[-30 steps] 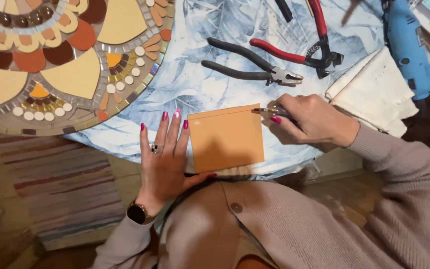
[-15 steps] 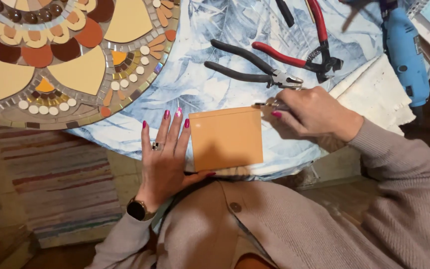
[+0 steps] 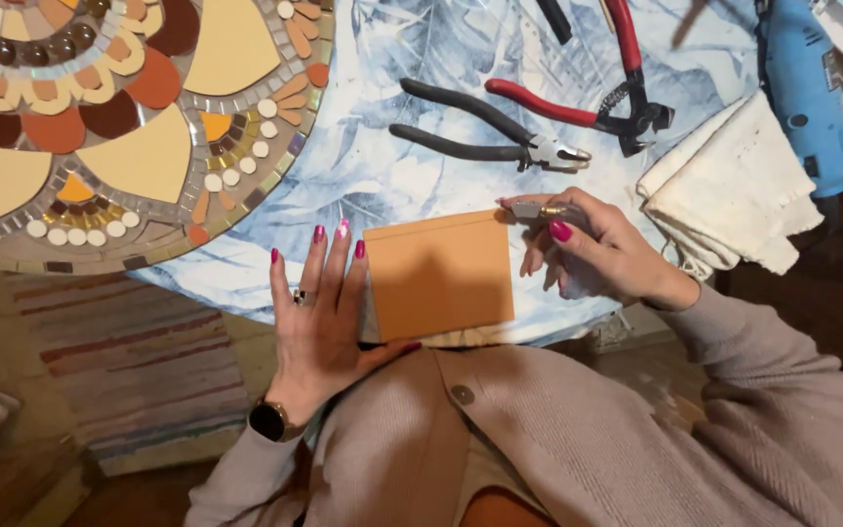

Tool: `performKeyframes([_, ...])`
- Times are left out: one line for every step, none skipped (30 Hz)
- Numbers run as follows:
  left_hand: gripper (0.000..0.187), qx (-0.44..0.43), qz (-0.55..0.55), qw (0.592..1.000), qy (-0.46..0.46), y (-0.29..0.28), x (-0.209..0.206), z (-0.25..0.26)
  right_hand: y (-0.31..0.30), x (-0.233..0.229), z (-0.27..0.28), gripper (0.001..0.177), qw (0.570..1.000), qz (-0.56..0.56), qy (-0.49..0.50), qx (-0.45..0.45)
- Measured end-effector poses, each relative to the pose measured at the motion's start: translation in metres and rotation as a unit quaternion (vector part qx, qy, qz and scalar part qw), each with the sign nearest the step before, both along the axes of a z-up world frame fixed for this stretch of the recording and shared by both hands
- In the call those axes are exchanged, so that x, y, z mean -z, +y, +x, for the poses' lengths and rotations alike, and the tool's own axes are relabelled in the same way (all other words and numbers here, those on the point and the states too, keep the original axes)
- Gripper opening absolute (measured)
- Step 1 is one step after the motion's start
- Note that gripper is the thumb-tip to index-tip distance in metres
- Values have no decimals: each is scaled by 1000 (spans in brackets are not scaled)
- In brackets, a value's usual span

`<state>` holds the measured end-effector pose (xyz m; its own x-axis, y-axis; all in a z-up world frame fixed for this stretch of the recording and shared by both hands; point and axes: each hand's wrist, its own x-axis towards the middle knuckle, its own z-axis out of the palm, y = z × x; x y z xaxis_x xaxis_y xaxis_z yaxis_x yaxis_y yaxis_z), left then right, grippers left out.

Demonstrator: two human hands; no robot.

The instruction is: The recorder measures a ceramic tile with a ruler and marker, then uses a manual tile scorer to score a line across the tile.

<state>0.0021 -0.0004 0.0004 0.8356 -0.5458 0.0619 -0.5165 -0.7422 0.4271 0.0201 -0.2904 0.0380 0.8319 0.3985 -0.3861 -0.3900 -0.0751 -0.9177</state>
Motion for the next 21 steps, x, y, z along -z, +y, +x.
performKeyframes([92,-1,-1,1000,-6,0,0,0,-2,4,-1,39,1000,-1,-6,-1])
performKeyframes([94,-3,-8,1000,-11,0,-1,0,-4,8,-1,39,1000,-2,-18,-2])
performKeyframes([95,-4,-14,1000,-14,0,-2,-2,-5,11,-2,39,1000,-4,-28,-3])
performKeyframes([95,-6,-15,1000,-19,-1,-1,0,-6,9,2,39,999,-5,-33,-5])
performKeyframes([96,-6,-9,1000,-21,-1,-1,-1,-6,7,4,34,985,-96,-141,-38])
performKeyframes([96,-6,-3,1000,-23,0,0,-1,-6,5,6,30,949,-185,-246,-69])
performKeyframes([96,-5,-4,1000,-18,0,1,-2,-5,3,7,30,950,-185,-241,-70])
performKeyframes([94,-5,-13,1000,-26,0,1,-1,-4,1,10,28,920,-232,-295,-114])
performKeyframes([92,-8,-24,999,-36,0,2,-1,-3,-2,14,26,881,-278,-348,-160])
performKeyframes([92,-10,-26,999,-33,0,1,-3,-3,-2,13,26,881,-280,-346,-164])
performKeyframes([90,-17,-43,998,-44,-1,1,-2,-2,-1,16,26,850,-331,-360,-195])
performKeyframes([88,-23,-60,996,-55,-1,0,-2,-1,-1,19,27,816,-380,-374,-225])
performKeyframes([88,-28,-63,996,-55,0,-1,-1,0,-1,20,27,813,-382,-375,-230])
performKeyframes([87,-23,-50,997,-50,1,-2,0,1,-1,21,22,810,-395,-362,-238])
performKeyframes([86,-20,-37,998,-44,2,-2,-1,3,-1,22,19,806,-408,-349,-249])
performKeyframes([86,-26,-40,998,-43,3,-3,1,4,-1,23,19,804,-408,-349,-255])
performKeyframes([85,-19,-41,998,-46,4,-3,1,6,-1,23,19,803,-416,-341,-258])
performKeyframes([85,-13,-43,998,-49,5,-4,2,7,0,23,20,801,-423,-333,-261])
performKeyframes([85,-14,-45,998,-46,6,-3,2,8,0,23,20,801,-424,-331,-264])
performKeyframes([85,-14,-33,998,-51,6,-3,1,8,0,24,22,795,-435,-328,-266])
performKeyframes([85,-12,-23,998,-59,6,-2,3,8,0,24,26,789,-448,-327,-266])
